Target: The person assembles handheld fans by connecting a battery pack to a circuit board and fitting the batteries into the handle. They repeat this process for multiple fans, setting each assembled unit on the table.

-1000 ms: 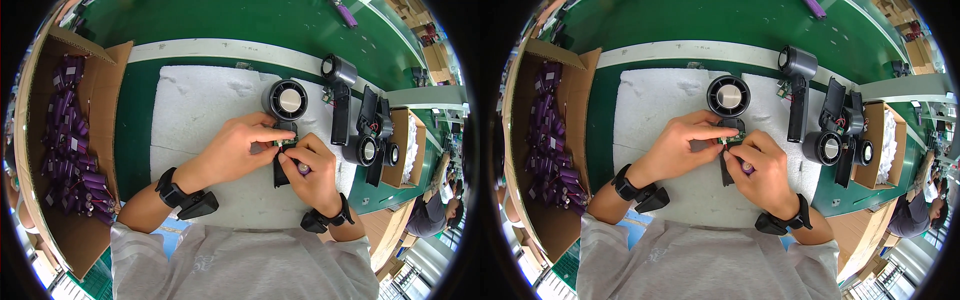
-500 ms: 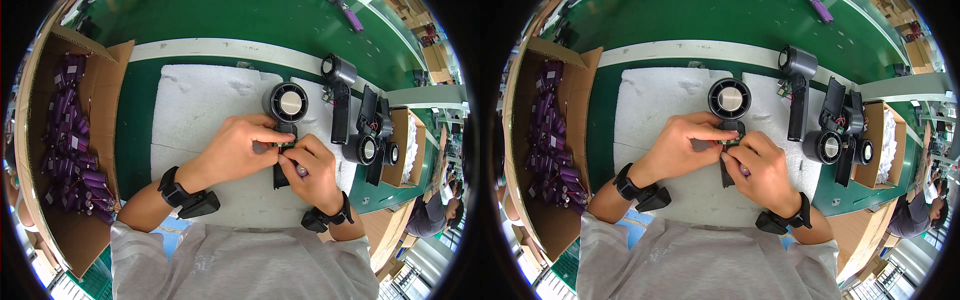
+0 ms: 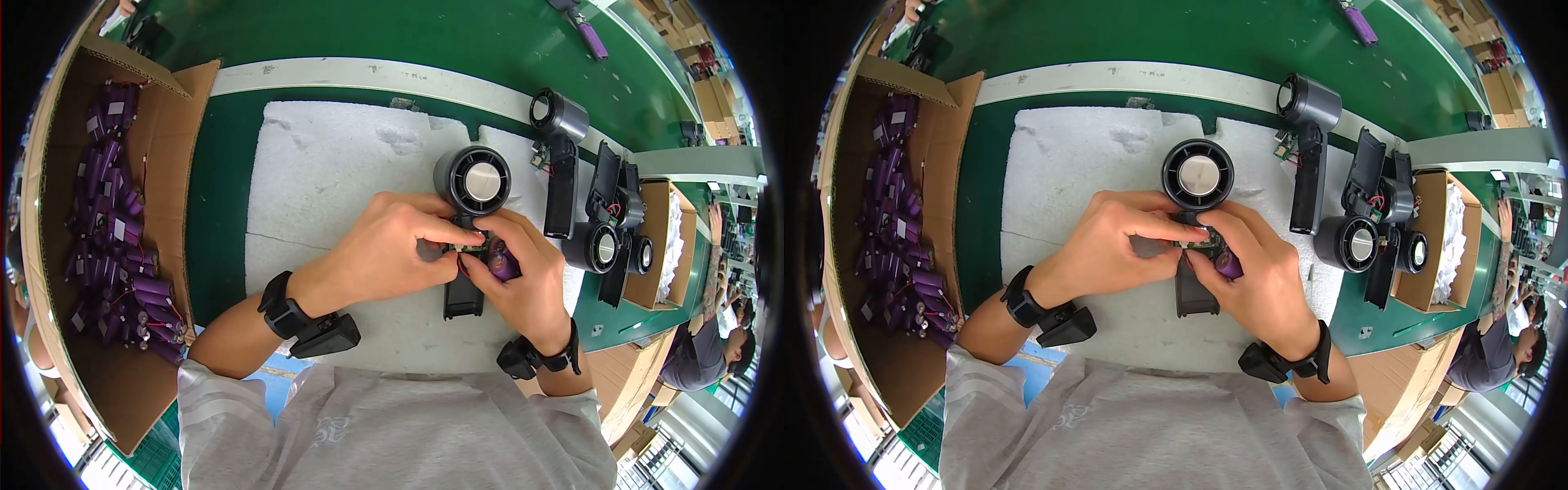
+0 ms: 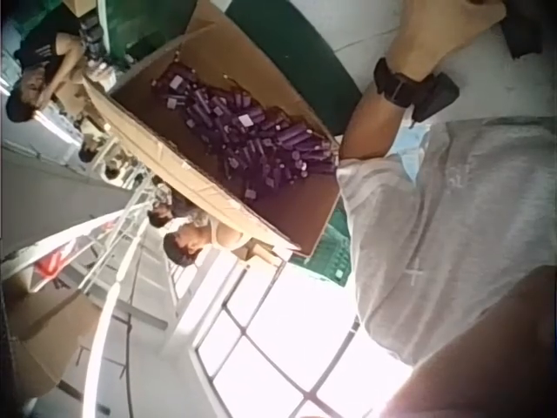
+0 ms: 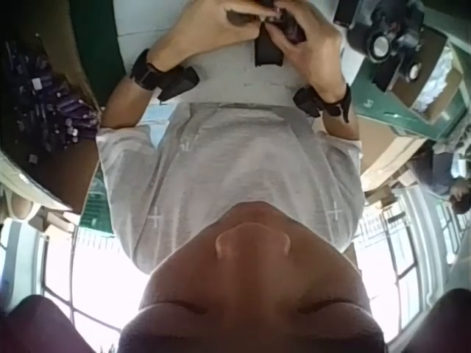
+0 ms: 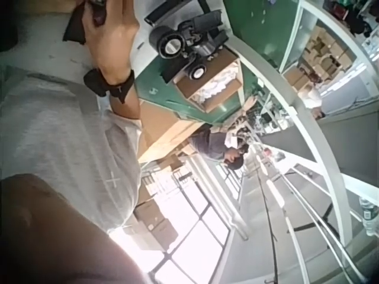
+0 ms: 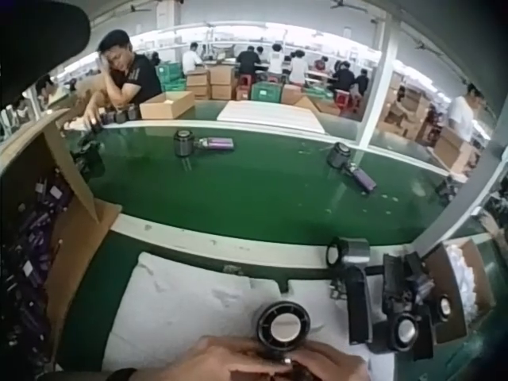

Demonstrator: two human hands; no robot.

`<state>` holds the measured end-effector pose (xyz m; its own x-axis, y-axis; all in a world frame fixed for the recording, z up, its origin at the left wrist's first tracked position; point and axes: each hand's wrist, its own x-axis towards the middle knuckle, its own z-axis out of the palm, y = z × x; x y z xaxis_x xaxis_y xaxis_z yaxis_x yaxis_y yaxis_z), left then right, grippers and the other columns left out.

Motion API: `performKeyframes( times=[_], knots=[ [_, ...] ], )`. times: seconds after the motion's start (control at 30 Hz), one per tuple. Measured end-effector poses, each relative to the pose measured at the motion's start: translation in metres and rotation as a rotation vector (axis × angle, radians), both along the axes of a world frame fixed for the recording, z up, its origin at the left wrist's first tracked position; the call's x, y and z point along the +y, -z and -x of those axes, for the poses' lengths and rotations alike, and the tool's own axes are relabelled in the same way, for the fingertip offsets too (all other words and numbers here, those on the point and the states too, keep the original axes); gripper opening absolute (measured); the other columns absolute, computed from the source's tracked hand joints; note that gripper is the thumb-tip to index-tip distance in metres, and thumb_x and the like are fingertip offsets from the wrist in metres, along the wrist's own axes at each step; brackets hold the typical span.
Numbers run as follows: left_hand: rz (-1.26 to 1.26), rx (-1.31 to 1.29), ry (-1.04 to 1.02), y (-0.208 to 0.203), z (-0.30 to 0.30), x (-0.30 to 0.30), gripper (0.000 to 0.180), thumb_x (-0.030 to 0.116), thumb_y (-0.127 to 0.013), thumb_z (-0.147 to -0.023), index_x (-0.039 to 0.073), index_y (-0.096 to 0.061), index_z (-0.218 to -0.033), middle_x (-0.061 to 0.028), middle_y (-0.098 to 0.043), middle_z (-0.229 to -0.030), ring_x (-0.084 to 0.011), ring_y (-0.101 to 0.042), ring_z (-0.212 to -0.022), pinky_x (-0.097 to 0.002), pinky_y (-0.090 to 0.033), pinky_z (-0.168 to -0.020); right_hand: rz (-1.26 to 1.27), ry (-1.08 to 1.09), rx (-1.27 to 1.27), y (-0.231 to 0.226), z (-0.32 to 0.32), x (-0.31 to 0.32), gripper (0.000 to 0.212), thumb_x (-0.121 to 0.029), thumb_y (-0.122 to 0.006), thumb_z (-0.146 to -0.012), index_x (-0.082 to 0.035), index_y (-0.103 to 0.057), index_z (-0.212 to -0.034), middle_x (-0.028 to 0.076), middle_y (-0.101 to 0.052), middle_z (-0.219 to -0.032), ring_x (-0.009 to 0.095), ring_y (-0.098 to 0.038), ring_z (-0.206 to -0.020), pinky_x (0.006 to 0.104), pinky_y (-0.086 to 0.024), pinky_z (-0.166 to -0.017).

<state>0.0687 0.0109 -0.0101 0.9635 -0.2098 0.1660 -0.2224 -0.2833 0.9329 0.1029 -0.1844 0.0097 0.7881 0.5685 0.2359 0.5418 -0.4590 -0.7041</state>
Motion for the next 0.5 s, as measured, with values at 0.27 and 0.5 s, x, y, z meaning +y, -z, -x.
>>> performKeyframes(
  times=[0.27, 0.5],
  knots=[
    [-0.045, -0.031, -0.042, -0.0034, 0.0, -0.0041, 0.026, 0.004, -0.067, -0.07, 0.007, -0.075, -0.095, -0.0114, -0.072, -0.089, -0.0278, -0.069, -0.071, -0.0327, -0.056, -0.063, 0.029, 0.029, 0.035, -0.0022, 0.0008, 0.0013, 0.036, -0.002, -0.082, -0.065, -0.001, -0.068, -0.099, 0.015, -0.07, -0.101, 0.025, -0.07, -0.079, 0.03, -0.056, -0.068],
    [-0.096, -0.02, -0.02, -0.0076, 0.0009, -0.0003, 0.029, -0.001, -0.068, -0.07, 0.007, -0.075, -0.097, -0.0138, -0.072, -0.096, -0.0286, -0.071, -0.078, -0.0306, -0.057, -0.067, 0.007, 0.044, -0.027, 0.0034, 0.0001, 0.0037, 0.033, -0.002, -0.081, -0.066, 0.0, -0.07, -0.096, 0.014, -0.071, -0.099, 0.024, -0.071, -0.078, 0.0293, -0.056, -0.067]
  ],
)
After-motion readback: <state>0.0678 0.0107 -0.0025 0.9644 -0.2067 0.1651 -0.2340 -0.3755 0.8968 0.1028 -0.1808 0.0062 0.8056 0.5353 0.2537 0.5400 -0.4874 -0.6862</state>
